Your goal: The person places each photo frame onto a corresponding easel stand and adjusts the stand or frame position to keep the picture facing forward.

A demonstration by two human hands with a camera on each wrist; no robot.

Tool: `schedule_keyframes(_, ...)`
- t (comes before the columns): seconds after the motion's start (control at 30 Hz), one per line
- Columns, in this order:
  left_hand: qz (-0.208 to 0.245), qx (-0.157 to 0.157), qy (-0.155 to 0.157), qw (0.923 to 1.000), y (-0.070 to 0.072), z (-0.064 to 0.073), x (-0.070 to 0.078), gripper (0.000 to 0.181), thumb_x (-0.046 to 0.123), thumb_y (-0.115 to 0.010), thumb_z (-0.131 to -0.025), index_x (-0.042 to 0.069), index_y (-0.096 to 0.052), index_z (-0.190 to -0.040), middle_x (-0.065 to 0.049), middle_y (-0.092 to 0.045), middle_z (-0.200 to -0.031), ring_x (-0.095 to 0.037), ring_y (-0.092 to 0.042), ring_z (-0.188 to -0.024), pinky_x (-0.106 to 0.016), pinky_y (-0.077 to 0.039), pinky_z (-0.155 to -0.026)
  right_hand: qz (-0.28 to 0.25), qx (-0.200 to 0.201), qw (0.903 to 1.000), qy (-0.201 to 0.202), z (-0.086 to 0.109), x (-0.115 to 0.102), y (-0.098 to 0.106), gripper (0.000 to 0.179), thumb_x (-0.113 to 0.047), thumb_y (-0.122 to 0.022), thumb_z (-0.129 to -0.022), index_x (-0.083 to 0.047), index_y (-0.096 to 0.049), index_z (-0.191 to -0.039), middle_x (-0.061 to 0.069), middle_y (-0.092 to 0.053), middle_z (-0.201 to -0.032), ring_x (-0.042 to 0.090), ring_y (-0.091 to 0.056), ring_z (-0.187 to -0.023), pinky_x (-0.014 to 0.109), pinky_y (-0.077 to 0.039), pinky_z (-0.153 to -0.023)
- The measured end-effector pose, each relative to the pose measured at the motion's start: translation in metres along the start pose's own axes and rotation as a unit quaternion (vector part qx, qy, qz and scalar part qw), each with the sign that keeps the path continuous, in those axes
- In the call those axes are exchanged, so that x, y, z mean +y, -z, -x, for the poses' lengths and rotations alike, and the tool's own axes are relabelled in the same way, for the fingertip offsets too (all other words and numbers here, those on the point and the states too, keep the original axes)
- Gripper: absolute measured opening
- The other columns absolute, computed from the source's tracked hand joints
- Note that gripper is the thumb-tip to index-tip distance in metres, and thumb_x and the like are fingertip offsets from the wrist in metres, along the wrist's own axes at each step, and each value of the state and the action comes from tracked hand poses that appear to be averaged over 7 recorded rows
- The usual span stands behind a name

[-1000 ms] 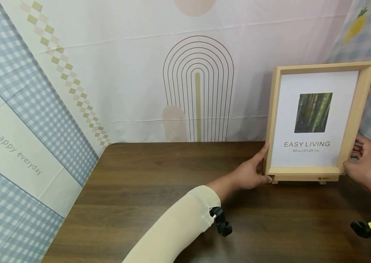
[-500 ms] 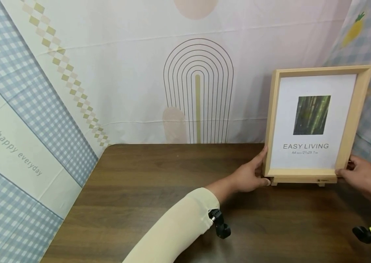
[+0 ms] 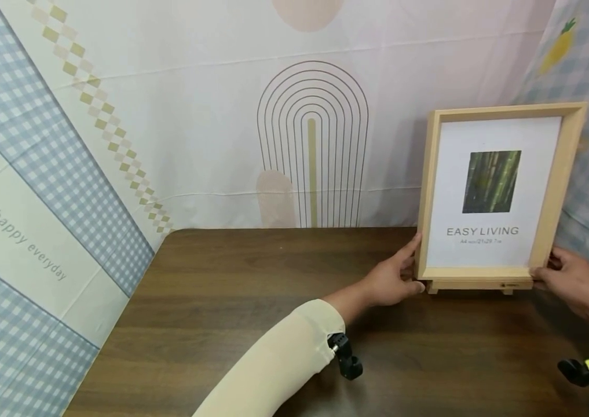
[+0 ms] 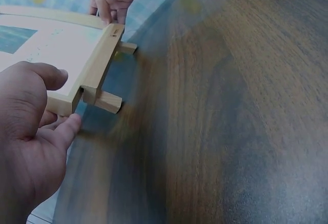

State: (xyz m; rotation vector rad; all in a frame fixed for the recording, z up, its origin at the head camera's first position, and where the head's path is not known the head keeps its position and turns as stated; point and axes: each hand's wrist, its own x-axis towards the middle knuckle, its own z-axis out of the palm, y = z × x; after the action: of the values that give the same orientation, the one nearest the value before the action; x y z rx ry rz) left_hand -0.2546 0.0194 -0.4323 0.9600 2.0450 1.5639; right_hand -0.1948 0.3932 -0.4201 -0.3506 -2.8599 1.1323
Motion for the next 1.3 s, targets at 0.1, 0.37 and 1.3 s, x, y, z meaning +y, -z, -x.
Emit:
schedule_keyframes(0.1,-0.003,0.006,-0.002,1.0,0.001,0.001,-0.001,0.099,0.005,-0.07,-0.096,0.041,-0.008,-0.164,-0.013,-0.044,-0.155,-0.012,-0.054,-0.129,-0.019,-0.049,-0.095,0.0,-0.001,1.0,0.005,0.0,0.0,0.0,0.058,0.003,-0.046,-0.102,0.027,-0.016,-0.146,0.053,-0.036,-0.128,0.058,-0.058,-0.101,0.041,-0.061,-0.068)
schedule_keyframes(0.37,-0.041,0.058,0.021,0.9972,-0.003,0.001,-0.002,0.082,0.011,-0.069,-0.099,0.026,-0.022,-0.164,-0.011,-0.051,-0.15,-0.011,-0.059,-0.125,-0.012,-0.048,-0.089,-0.012,-0.013,0.9998,0.011,0.001,-0.008,0.0,0.057,0.002,-0.048,-0.103,0.028,-0.018,-0.145,0.054,-0.037,-0.128,0.046,-0.065,-0.092,0.044,-0.062,-0.069)
schedule_keyframes(1.3,-0.019,0.105,0.15,0.983,-0.023,-0.016,-0.004,0.04,0.008,-0.058,-0.105,0.007,-0.041,-0.141,-0.009,-0.066,-0.109,-0.011,-0.069,-0.093,-0.022,-0.05,-0.068,-0.073,-0.05,0.9949,0.049,0.006,-0.012,-0.005,0.052,0.003,-0.049,-0.104,0.028,-0.021,-0.14,0.04,-0.051,-0.118,-0.003,-0.06,-0.082,0.033,-0.061,-0.069)
